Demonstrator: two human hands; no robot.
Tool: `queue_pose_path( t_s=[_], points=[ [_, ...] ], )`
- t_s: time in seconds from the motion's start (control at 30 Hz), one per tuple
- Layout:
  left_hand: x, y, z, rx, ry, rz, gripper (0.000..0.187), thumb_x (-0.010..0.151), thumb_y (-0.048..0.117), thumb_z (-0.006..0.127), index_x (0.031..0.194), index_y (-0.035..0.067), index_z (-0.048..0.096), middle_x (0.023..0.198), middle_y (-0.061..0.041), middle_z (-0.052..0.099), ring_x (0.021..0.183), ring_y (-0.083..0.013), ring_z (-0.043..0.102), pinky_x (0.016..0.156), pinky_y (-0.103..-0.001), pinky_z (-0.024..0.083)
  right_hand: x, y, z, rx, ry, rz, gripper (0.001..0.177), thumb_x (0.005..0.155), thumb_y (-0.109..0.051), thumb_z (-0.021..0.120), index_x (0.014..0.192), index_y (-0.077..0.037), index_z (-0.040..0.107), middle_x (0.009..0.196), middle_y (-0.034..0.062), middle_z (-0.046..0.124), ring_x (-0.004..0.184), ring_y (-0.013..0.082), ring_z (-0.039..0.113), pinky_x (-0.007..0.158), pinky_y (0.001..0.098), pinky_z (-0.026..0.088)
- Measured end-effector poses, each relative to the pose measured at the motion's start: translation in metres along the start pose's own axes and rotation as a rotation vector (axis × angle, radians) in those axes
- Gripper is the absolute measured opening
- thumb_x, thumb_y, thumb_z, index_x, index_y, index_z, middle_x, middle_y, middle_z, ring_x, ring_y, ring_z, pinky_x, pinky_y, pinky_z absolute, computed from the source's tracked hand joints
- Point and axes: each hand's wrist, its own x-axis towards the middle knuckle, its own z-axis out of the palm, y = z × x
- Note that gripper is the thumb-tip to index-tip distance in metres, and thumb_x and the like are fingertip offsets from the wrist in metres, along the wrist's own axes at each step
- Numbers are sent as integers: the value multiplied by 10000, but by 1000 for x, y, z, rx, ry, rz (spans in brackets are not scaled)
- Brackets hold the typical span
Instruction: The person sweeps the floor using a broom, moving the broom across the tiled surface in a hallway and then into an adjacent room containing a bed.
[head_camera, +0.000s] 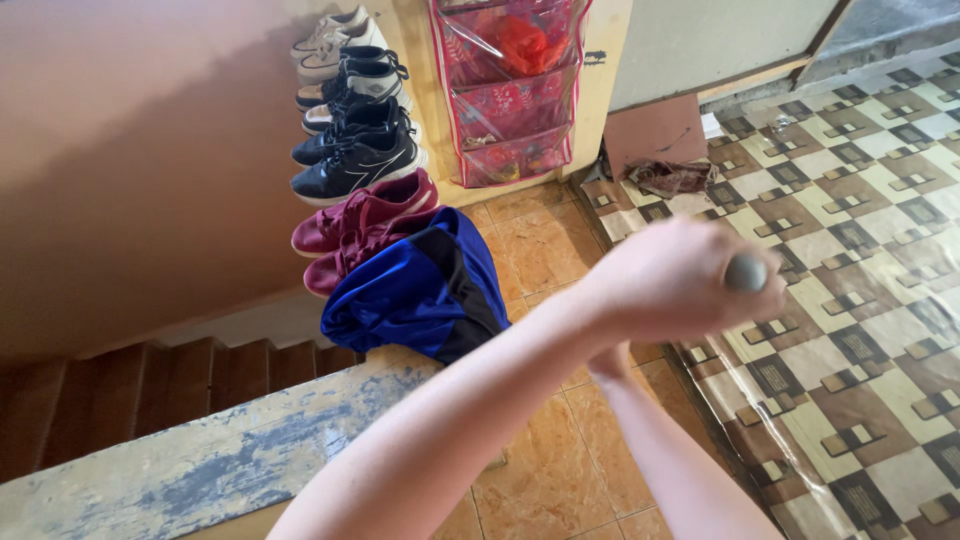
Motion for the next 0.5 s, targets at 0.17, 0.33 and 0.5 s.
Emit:
queue_pose_path(
  t_s=[0.17, 0.33, 0.5],
  points=[
    [18, -10, -42, -416, 165, 63, 253, 919, 297, 609, 845, 97, 745, 616, 24, 661, 487, -71, 668, 510, -260, 584, -24, -65, -35, -60, -7, 358, 403, 1001, -162, 629, 638, -45, 500, 549, 5, 485, 469, 97, 402, 440, 296, 318],
    [8, -23, -31, -605, 96, -82, 306, 924, 261, 612, 773, 3, 674, 556, -2, 612, 479, -86, 631, 521, -277, 607, -57, -74, -33, -48, 35, 447, 429, 981, -144, 632, 597, -53, 464, 512, -14, 459, 426, 73, 386, 400, 290, 295],
    [11, -16, -20, -379, 43, -115, 286, 880, 314, 615, 858, 80, 778, 546, -44, 646, 485, -124, 660, 524, -301, 583, -43, -19, -1, 103, 160, 294, 269, 942, -122, 650, 703, -33, 563, 608, -5, 556, 533, 74, 502, 470, 278, 385]
  ],
)
